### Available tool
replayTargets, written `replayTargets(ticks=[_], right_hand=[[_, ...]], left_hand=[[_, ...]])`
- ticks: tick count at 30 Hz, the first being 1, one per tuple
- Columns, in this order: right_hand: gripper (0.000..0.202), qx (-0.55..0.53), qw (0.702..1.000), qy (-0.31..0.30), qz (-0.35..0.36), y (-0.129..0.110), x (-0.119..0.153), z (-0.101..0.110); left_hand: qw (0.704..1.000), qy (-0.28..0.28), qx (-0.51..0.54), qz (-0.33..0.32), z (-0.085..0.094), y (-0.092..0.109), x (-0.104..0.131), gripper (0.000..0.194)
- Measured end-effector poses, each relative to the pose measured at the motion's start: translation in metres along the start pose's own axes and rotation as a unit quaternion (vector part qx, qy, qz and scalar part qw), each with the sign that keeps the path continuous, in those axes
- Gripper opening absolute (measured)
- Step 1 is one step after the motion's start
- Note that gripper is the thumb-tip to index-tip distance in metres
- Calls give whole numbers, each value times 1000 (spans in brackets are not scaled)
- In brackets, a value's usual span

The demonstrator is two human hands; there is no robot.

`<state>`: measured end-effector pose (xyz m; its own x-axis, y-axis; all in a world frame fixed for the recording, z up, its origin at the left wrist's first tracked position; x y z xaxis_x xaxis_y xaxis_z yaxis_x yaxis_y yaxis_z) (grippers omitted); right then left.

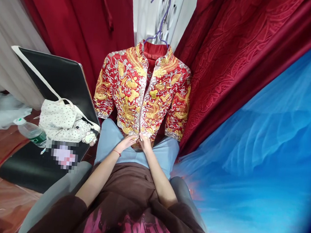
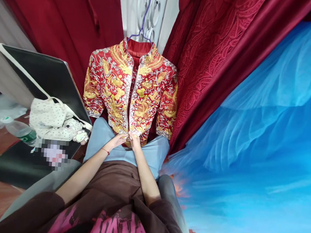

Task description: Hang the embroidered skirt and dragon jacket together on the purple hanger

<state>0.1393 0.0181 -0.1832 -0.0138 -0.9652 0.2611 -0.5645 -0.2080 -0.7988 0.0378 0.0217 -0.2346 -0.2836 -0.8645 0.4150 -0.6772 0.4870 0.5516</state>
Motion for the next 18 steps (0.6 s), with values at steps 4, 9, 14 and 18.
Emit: replayTargets(ticks=[4,9,14,18], right_hand=[[34,-29,999,-7,25,-5,-1,-8],[37,11,1000,6,8,-3,1,2],[43,20,1000,-14,-16,5,1,5],[47,23,999,-37,-25,10,-2,1]], left_hand=[[1000,13,-20,5,1,-5,0,20],[1000,20,14,-1,1,2,1,17],[999,17,51,11,1,4,1,13],[998,3,64,27,-2,1,3,16]])
Point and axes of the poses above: each hand's wrist, its own x-axis away from the middle knuckle, its own z-axis out of the back of the hand, y = z × x, the point moved 10 cm from there along -x, towards the middle knuckle, and after that the axes turned 3 degrees about x, right-handed, at the moved point
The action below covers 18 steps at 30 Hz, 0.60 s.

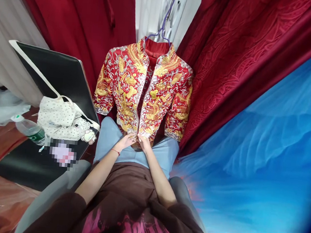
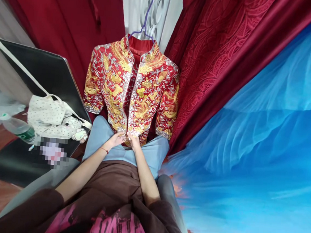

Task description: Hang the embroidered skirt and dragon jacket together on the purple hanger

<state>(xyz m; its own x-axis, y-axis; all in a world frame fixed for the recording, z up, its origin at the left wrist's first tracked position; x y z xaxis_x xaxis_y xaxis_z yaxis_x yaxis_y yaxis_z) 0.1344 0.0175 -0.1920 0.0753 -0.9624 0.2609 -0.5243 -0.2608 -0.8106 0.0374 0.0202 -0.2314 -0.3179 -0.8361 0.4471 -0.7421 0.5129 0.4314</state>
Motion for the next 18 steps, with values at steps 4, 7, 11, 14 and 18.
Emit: replayTargets(ticks=[4,7,11,14,18], right_hand=[[48,-6,1000,0,-2,2,-1,1],[44,-12,1000,10,-8,3,0,3],[44,-15,1000,4,-7,4,0,1],[47,-13,1000,-1,-8,5,0,0],[45,-13,1000,1,-15,6,0,0]], left_hand=[[1000,-2,2,3,-2,0,1,21],[1000,0,-2,3,-2,-1,2,23],[1000,0,-10,5,-3,-1,3,23],[1000,3,-20,4,-3,-1,2,23],[999,2,-38,4,-1,-1,0,18]])
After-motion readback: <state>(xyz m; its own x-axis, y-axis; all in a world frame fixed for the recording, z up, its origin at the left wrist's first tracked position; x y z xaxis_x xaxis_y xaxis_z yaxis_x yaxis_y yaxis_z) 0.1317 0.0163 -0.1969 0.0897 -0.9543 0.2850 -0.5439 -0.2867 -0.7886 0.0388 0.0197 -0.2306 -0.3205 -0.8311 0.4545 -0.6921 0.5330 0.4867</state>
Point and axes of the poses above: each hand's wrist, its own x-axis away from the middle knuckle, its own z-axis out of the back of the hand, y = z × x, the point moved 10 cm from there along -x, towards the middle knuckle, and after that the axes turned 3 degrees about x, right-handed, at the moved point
